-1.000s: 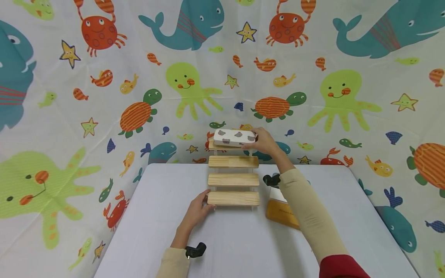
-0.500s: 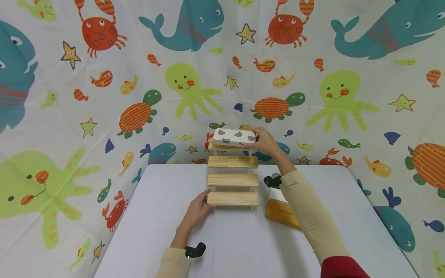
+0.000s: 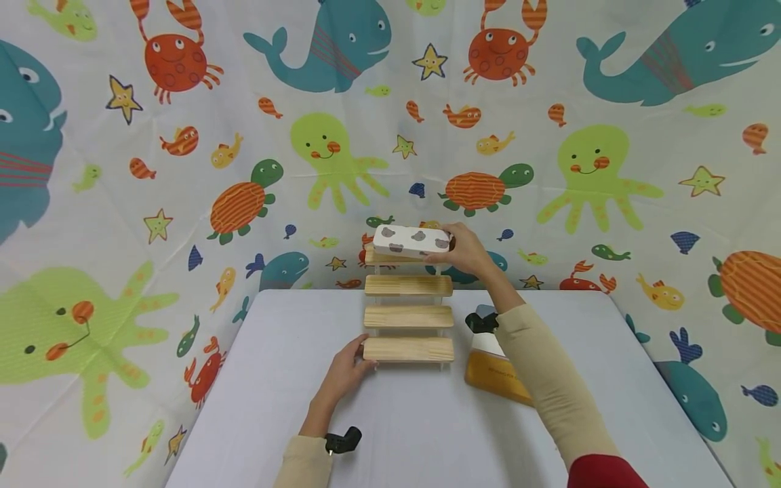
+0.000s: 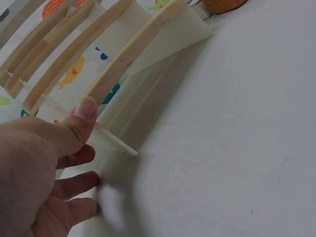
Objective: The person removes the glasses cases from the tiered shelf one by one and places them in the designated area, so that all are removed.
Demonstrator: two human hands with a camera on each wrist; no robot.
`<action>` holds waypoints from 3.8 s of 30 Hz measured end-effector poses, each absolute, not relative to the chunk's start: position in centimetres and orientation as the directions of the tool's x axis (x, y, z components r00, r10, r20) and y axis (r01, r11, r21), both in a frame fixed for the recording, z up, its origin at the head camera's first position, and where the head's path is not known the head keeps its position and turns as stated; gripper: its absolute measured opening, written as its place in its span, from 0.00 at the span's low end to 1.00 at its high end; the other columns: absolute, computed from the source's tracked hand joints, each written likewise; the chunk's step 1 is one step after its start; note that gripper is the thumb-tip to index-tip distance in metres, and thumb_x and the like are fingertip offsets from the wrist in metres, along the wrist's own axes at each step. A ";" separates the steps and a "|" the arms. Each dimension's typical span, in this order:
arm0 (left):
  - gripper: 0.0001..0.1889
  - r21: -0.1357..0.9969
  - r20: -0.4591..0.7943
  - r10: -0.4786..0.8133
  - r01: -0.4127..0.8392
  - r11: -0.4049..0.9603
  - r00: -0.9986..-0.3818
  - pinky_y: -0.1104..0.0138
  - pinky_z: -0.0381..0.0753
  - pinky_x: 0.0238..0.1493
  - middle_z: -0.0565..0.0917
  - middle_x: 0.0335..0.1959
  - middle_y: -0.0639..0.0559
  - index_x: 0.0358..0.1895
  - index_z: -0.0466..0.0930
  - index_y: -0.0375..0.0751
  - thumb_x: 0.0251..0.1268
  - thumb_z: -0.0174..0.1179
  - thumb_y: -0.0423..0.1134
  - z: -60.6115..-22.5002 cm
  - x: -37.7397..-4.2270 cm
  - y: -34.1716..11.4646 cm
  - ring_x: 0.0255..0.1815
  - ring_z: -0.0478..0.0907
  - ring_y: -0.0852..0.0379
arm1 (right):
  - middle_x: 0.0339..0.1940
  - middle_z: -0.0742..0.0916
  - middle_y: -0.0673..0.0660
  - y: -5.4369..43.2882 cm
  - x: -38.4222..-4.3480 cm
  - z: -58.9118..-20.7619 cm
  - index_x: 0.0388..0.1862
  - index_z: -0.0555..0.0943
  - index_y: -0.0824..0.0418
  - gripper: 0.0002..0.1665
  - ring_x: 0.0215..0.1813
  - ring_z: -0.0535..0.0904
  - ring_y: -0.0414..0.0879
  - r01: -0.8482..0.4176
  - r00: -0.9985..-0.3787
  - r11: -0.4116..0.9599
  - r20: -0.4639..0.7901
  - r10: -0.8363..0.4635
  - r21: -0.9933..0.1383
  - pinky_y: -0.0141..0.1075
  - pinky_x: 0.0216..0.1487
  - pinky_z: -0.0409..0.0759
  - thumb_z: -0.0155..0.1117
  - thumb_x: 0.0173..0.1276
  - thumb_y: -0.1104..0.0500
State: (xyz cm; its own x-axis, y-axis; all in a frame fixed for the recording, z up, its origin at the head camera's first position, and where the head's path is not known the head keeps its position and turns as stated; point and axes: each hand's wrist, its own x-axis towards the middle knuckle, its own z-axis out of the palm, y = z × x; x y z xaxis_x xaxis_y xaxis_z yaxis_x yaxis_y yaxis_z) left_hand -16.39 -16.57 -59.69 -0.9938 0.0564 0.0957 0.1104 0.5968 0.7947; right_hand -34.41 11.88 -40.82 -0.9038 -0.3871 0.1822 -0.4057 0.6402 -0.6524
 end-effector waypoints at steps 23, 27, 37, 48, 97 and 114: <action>0.36 0.784 0.066 0.046 0.080 0.616 -0.997 0.42 0.72 0.69 0.86 0.52 0.40 0.72 0.66 0.34 0.63 0.69 0.41 -59.8 -16.2 -16.4 0.61 0.80 0.41 | 0.55 0.78 0.61 13.8 -32.2 -39.8 0.66 0.75 0.60 0.45 0.40 0.75 0.50 -0.447 -0.890 0.597 0.261 -0.374 -0.667 0.35 0.36 0.76 0.81 0.53 0.44; 0.36 0.789 0.061 0.043 0.074 0.610 -0.997 0.43 0.72 0.70 0.86 0.53 0.39 0.72 0.66 0.34 0.63 0.69 0.41 -59.8 -16.3 -16.4 0.62 0.79 0.41 | 0.54 0.78 0.60 14.2 -31.8 -39.8 0.64 0.75 0.60 0.45 0.39 0.75 0.50 -0.451 -0.889 0.581 0.280 -0.363 -0.678 0.36 0.35 0.76 0.81 0.52 0.43; 0.36 0.788 0.067 0.042 0.079 0.610 -0.997 0.43 0.73 0.69 0.87 0.50 0.41 0.72 0.66 0.34 0.63 0.69 0.41 -59.9 -16.4 -16.5 0.59 0.81 0.42 | 0.56 0.77 0.60 15.3 -30.7 -39.5 0.64 0.75 0.59 0.45 0.38 0.74 0.49 -0.454 -0.889 0.586 0.294 -0.352 -0.671 0.34 0.35 0.75 0.82 0.51 0.43; 0.36 0.794 0.079 0.049 0.093 0.601 -0.996 0.43 0.73 0.69 0.86 0.52 0.39 0.72 0.66 0.33 0.64 0.68 0.40 -59.9 -16.4 -16.6 0.62 0.80 0.41 | 0.51 0.77 0.59 16.2 -29.5 -39.8 0.62 0.76 0.59 0.43 0.35 0.72 0.49 -0.474 -0.879 0.577 0.318 -0.356 -0.665 0.34 0.32 0.74 0.82 0.51 0.44; 0.36 0.807 0.061 0.058 0.083 0.585 -0.996 0.43 0.73 0.68 0.87 0.50 0.42 0.73 0.65 0.35 0.64 0.68 0.39 -59.7 -15.7 -17.4 0.61 0.80 0.42 | 0.41 0.75 0.54 20.9 -22.1 -42.0 0.62 0.75 0.55 0.42 0.34 0.69 0.47 -0.434 -0.897 0.612 0.382 -0.224 -0.661 0.29 0.28 0.68 0.83 0.51 0.46; 0.35 0.800 0.072 0.065 0.097 0.593 -0.995 0.43 0.75 0.67 0.87 0.48 0.43 0.72 0.66 0.34 0.64 0.68 0.40 -59.9 -15.9 -17.6 0.59 0.81 0.42 | 0.46 0.76 0.54 21.9 -19.7 -44.3 0.64 0.75 0.53 0.42 0.39 0.68 0.46 -0.403 -0.910 0.622 0.364 -0.197 -0.671 0.28 0.32 0.71 0.83 0.51 0.47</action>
State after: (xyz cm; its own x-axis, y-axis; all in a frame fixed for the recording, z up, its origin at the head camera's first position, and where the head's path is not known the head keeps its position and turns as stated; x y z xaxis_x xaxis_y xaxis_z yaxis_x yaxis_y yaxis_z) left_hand -15.85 -17.58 -59.88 -0.9953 0.0653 0.0722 0.0969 0.5926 0.7996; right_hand -19.73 21.87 -44.32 -0.9104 -0.1974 0.3635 -0.4030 0.6220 -0.6714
